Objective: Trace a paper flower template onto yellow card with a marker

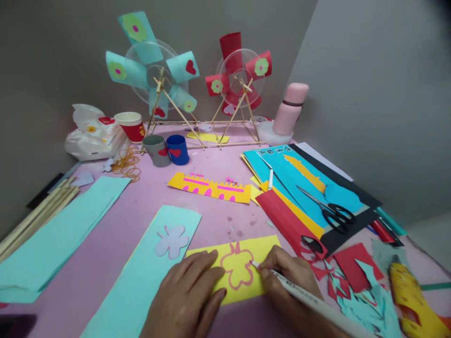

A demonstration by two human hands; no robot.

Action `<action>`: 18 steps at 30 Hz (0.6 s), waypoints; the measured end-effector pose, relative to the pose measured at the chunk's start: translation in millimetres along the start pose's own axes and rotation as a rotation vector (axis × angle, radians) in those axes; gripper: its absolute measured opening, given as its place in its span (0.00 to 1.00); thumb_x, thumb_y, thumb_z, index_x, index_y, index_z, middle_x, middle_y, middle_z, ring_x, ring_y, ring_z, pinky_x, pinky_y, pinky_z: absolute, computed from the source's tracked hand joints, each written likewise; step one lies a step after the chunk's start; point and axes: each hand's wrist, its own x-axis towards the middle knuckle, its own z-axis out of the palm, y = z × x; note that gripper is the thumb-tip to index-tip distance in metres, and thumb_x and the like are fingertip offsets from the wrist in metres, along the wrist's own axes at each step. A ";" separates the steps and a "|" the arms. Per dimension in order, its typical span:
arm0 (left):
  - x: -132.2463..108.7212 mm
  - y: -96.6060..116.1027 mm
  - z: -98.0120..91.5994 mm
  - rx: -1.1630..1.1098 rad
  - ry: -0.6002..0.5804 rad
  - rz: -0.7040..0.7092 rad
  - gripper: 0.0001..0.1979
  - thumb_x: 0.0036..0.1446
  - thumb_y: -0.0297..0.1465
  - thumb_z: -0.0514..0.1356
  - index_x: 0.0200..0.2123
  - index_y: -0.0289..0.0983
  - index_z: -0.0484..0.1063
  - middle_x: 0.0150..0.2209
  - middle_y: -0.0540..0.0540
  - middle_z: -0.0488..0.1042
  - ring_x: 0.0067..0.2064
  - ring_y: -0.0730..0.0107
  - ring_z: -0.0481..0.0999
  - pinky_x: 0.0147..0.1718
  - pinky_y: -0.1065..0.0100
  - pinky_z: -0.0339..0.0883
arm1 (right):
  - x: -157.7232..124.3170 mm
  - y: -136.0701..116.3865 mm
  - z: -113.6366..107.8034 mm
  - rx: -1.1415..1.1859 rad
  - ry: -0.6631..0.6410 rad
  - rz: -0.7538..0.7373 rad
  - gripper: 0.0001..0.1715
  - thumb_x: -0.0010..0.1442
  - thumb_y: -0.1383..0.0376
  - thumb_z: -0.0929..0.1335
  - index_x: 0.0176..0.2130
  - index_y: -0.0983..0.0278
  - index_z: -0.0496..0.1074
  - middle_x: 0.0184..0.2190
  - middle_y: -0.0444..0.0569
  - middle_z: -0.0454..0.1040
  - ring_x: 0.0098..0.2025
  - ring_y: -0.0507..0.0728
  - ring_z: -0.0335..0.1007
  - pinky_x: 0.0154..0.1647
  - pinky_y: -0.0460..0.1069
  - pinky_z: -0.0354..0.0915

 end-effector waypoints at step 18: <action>0.1 0.6 -0.4 -0.012 0.006 -0.004 0.11 0.57 0.36 0.58 0.44 0.43 0.68 0.47 0.48 0.75 0.49 0.65 0.72 0.44 0.64 0.70 | 4.2 -2.1 2.0 -0.032 -0.004 0.080 0.06 0.52 0.66 0.60 0.24 0.60 0.58 0.13 0.35 0.57 0.15 0.49 0.55 0.16 0.44 0.47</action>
